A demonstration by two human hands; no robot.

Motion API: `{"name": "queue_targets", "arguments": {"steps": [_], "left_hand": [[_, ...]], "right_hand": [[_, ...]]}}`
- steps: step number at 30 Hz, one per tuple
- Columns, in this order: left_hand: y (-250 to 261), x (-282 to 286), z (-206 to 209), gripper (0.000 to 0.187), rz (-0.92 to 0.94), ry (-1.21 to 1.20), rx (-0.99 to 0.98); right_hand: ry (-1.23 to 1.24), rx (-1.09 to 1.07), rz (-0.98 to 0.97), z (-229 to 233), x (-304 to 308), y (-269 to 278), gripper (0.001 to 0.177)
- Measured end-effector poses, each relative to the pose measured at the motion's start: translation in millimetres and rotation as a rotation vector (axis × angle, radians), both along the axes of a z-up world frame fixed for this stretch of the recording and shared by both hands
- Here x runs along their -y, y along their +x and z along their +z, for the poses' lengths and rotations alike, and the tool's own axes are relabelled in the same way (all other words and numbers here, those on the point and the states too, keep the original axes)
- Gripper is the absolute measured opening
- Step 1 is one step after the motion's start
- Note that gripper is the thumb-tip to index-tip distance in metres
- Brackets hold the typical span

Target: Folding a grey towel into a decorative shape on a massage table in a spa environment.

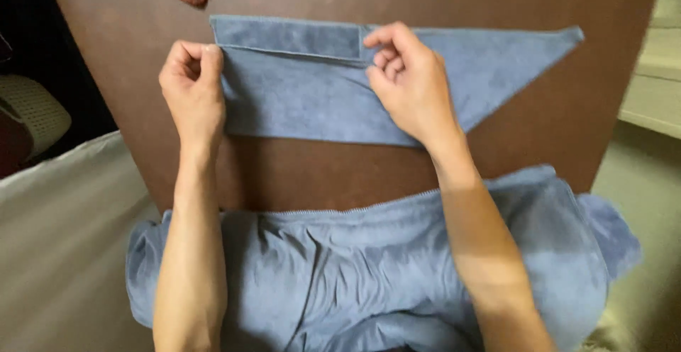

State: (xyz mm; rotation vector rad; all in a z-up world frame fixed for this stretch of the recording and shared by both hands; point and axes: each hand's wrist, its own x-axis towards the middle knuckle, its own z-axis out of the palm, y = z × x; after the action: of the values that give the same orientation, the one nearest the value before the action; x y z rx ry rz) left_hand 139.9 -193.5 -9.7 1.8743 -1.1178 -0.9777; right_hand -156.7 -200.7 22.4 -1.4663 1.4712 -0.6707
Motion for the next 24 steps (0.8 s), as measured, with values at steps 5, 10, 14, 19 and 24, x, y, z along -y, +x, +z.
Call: {"name": "queue_targets", "arguments": {"steps": [5,10,14,19,24], "left_hand": [[-3.3,24.6,5.6,0.018,0.094,0.165,0.016],[-2.2,33.2,-0.7,0.015,0.105,0.177,-0.019],[-8.5,32.7,-3.0,0.012,0.116,0.113,0.098],[-8.4,34.7,-7.1,0.013,0.135,0.069,0.137],[-3.7,31.1,-15.5,0.02,0.137,-0.007,0.134]], "right_hand": [[0.114,-0.027,-0.05,1.0,21.0,6.1,0.026],[0.111,-0.097,-0.152,-8.5,28.4,8.4,0.022],[-0.032,-0.231,-0.137,-21.2,24.2,9.0,0.026],[-0.009,-0.293,-0.065,-27.8,22.2,10.0,0.021],[-0.235,-0.339,-0.068,-34.2,18.5,13.8,0.017]]}}
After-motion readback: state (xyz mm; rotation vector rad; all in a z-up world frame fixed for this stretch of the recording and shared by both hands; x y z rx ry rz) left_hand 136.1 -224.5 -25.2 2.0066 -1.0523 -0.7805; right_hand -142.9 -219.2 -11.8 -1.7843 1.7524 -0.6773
